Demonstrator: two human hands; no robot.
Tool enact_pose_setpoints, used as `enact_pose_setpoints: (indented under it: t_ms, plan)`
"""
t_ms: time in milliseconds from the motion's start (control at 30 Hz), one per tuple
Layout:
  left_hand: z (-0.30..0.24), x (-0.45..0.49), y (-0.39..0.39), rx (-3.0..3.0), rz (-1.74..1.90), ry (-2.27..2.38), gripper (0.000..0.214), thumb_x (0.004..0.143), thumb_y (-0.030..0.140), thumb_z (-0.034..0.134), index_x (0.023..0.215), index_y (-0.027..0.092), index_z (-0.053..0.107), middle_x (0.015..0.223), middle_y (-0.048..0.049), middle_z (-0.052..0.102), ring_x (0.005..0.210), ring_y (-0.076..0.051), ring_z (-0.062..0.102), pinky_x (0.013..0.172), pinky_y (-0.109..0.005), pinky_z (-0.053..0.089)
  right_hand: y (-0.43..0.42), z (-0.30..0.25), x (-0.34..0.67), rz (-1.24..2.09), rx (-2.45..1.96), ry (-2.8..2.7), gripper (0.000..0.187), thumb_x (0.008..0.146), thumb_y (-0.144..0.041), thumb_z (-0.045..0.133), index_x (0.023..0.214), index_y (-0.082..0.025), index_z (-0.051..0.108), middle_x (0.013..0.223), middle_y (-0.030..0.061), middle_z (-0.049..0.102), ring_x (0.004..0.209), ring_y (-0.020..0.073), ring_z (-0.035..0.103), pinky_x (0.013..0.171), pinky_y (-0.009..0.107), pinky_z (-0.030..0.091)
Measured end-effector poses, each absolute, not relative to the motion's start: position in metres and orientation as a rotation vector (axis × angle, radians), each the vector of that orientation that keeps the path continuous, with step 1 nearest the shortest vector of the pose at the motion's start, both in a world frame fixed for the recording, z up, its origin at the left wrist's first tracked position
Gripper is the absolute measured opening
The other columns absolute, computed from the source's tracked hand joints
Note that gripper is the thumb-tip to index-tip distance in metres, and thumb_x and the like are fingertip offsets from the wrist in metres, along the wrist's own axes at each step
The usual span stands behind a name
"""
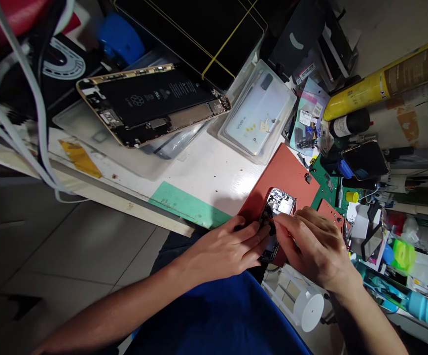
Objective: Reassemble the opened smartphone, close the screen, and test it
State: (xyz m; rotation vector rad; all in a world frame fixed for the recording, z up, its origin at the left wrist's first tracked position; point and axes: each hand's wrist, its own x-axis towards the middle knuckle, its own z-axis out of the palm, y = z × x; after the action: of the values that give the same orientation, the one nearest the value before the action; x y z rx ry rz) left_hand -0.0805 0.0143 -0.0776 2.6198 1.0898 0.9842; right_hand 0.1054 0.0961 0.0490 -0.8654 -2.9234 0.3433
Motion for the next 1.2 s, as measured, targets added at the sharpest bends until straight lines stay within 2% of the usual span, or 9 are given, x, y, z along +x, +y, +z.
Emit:
enact_pose_setpoints:
  t_ms: [233,467,700,1000,1200]
  plan:
    - [-0.0770,-0.0802,0.0150,2.614,1.018,1.105,0.039,0.108,0.044,0.057,0.132,0.017,0.073,0.139,-0.0068,0.073,0.130,-0.021,0.059,0.109,-0.041,0.045,0.0937,0.0517,0.1037,0.380,-0.869,-2.941,0.021,0.102,-0.004,0.056,0.121,-0.011,0.062,0.075,0.0006,0.057,0.069,0.0159,0.047,0.065,0.034,0.044]
    - [-0.0755,-0.0820,0.0163,2.633,0.989,1.097,0.040,0.111,0.043,0.052,0.133,0.017,0.072,0.140,-0.0069,0.073,0.129,-0.020,0.060,0.106,-0.040,0.046,0.0931,0.0499,0.1043,0.345,-0.910,-2.919,0.023,0.103,-0.005,0.059,0.124,-0.011,0.061,0.081,0.0021,0.065,0.072,0.0153,0.054,0.068,0.033,0.048]
    - [-0.0774,-0.0804,0.0149,2.616,0.994,1.104,0.039,0.110,0.042,0.052,0.133,0.018,0.072,0.142,-0.0051,0.072,0.131,-0.020,0.059,0.108,-0.041,0.045,0.0927,0.0509,0.1016,0.329,-0.936,-2.897,0.025,0.101,-0.005,0.063,0.125,-0.012,0.060,0.075,-0.0006,0.061,0.064,0.0145,0.049,0.062,0.033,0.044]
    - [-0.0816,-0.0791,0.0118,2.623,1.010,1.109,0.033,0.107,0.037,0.059,0.131,0.020,0.074,0.140,-0.0036,0.073,0.129,-0.022,0.059,0.109,-0.041,0.045,0.0951,0.0589,0.1054,0.544,-0.864,-2.975,0.032,0.096,0.001,0.057,0.127,-0.009,0.060,0.088,0.0083,0.065,0.080,0.0215,0.055,0.074,0.040,0.049]
    - [-0.0784,-0.0801,0.0136,2.634,0.979,1.133,0.036,0.110,0.040,0.053,0.134,0.023,0.073,0.145,-0.0029,0.070,0.129,-0.020,0.059,0.107,-0.040,0.045,0.0984,0.0570,0.1033,0.501,-0.874,-2.983,0.030,0.098,0.001,0.058,0.124,-0.012,0.060,0.089,0.0079,0.066,0.077,0.0205,0.056,0.069,0.038,0.046]
